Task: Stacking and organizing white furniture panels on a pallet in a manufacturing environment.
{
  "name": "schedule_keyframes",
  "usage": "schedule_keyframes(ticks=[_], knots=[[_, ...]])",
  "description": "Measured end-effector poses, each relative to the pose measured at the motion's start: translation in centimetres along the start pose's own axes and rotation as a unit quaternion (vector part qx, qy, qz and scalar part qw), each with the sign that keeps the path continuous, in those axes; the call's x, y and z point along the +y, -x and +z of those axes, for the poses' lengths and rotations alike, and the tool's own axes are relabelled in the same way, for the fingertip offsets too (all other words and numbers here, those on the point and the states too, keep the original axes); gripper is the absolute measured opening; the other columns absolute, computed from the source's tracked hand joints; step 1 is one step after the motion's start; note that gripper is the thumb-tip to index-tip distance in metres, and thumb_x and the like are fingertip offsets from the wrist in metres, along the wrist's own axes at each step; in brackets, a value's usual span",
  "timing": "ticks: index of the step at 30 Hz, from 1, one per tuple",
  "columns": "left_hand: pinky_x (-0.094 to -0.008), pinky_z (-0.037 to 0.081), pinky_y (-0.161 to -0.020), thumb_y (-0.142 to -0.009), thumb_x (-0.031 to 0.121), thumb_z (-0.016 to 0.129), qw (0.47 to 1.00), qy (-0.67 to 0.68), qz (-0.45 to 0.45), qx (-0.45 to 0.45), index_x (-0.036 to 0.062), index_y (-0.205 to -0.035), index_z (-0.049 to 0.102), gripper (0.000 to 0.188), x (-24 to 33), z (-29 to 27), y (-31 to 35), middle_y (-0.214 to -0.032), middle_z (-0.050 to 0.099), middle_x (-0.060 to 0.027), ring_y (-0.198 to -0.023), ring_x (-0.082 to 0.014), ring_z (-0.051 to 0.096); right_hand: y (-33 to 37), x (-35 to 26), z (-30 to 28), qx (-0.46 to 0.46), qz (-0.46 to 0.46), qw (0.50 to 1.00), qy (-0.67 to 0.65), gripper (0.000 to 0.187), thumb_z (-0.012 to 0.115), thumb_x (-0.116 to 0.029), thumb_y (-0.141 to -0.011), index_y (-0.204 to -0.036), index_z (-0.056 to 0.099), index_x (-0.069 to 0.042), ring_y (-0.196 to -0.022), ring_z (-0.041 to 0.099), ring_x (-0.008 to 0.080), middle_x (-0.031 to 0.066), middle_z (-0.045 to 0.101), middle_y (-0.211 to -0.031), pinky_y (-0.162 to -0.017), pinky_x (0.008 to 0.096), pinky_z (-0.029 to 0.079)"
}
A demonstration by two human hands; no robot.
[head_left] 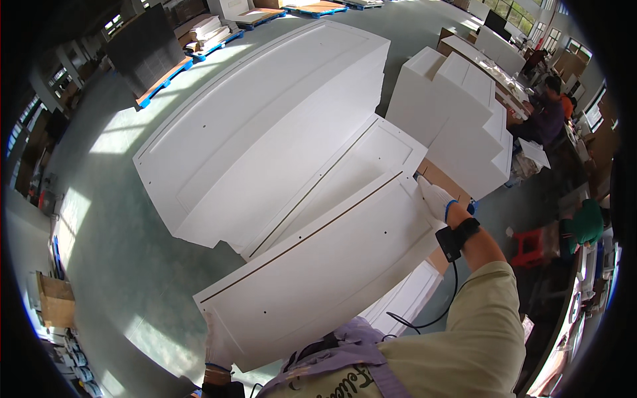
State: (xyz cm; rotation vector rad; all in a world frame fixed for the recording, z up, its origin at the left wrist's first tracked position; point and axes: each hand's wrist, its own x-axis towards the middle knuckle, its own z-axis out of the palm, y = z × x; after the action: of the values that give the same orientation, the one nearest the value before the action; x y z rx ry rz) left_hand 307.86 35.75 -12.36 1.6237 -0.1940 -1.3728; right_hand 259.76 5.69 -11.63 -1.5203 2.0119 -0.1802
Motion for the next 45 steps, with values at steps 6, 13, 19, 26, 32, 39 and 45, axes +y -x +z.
schedule_keyframes(ticks=[6, 13, 19, 26, 32, 39, 45], knots=[[-0.0311, 0.051, -0.074, -0.086, 0.064, 0.034, 0.998, -0.03, -0.032, 0.038, 0.0012, -0.125, 0.045, 0.074, 0.5, 0.4, 0.0, -0.107, 0.058, -0.0102, -0.093, -0.0202, 0.059, 3.6, 5.3, -0.4, 0.146, 0.052, 0.987, -0.043, 0.077, 0.033, -0.062, -0.085, -0.128, 0.042, 0.0, -0.12, 0.044, 0.0329, 0.0237, 0.047, -0.126, -0.1, 0.0333, 0.032], [-0.0278, 0.051, -0.065, -0.086, 0.064, 0.036, 0.998, -0.018, -0.055, 0.029, 0.0, -0.122, 0.047, 0.074, -0.8, -1.7, -1.5, -0.101, 0.061, -0.009, -0.083, -0.018, 0.061, 12.1, 6.4, 8.1, -0.044, 0.101, 0.714, -0.691, 0.066, 0.056, -0.05, -0.084, -0.127, 0.038, -0.004, -0.111, 0.049, 0.022, 0.0097, 0.049, -0.123, -0.094, 0.0367, 0.041], [-0.0276, 0.049, -0.061, -0.093, 0.05, 0.036, 0.997, 0.025, -0.073, -0.008, 0.0003, -0.111, 0.052, 0.056, -2.4, -5.0, -2.1, -0.091, 0.061, -0.0065, -0.076, -0.0165, 0.059, 14.2, 2.2, 9.9, -0.02, 0.137, 0.662, -0.736, 0.062, 0.055, -0.051, -0.084, -0.124, 0.042, -0.006, -0.11, 0.049, 0.0231, 0.0082, 0.051, -0.12, -0.093, 0.0387, 0.041], [-0.0282, 0.049, -0.064, -0.094, 0.034, 0.039, 0.98, -0.127, 0.138, -0.059, 0.0001, -0.111, 0.05, 0.04, -4.5, -5.7, -2.9, -0.089, 0.06, -0.0069, -0.077, -0.017, 0.059, 12.6, 2.5, 11.3, 0.03, 0.102, 0.643, -0.759, 0.054, 0.056, -0.046, -0.084, -0.12, 0.045, -0.008, -0.108, 0.051, 0.0227, 0.0071, 0.052, -0.117, -0.094, 0.0379, 0.041], [-0.0327, 0.049, -0.067, -0.091, 0.024, 0.045, 0.993, 0.013, 0.058, -0.102, 0.0005, -0.103, 0.053, 0.027, 0.6, 0.1, -0.5, -0.091, 0.061, -0.0085, -0.084, -0.02, 0.061, 8.9, 2.9, 7.3, 0.023, 0.029, 0.635, -0.772, 0.056, 0.059, -0.043, -0.083, -0.122, 0.044, -0.005, -0.109, 0.05, 0.025, 0.0101, 0.052, -0.117, -0.092, 0.04, 0.043], [-0.0298, 0.048, -0.074, -0.089, 0.025, 0.049, 0.978, -0.009, 0.084, -0.19, 0.0038, -0.105, 0.053, 0.027, -0.5, 6.4, -3.1, -0.097, 0.058, -0.0051, -0.088, -0.0158, 0.058, 0.6, 0.3, 1.1, 0.048, -0.015, 0.706, -0.707, 0.062, 0.061, -0.046, -0.08, -0.123, 0.042, -0.006, -0.11, 0.05, 0.027, 0.0111, 0.051, -0.117, -0.091, 0.0424, 0.044], [-0.0289, 0.047, -0.077, -0.09, 0.025, 0.047, 0.976, 0.109, 0.01, -0.186, 0.0039, -0.108, 0.051, 0.028, 0.3, 11.0, -2.5, -0.099, 0.056, -0.0035, -0.09, -0.0136, 0.056, -4.4, 0.7, 0.6, 0.041, 0.001, 0.696, -0.716, 0.058, 0.061, -0.044, -0.081, -0.123, 0.042, -0.009, -0.106, 0.053, 0.0272, 0.012, 0.051, -0.116, -0.087, 0.0424, 0.047]])
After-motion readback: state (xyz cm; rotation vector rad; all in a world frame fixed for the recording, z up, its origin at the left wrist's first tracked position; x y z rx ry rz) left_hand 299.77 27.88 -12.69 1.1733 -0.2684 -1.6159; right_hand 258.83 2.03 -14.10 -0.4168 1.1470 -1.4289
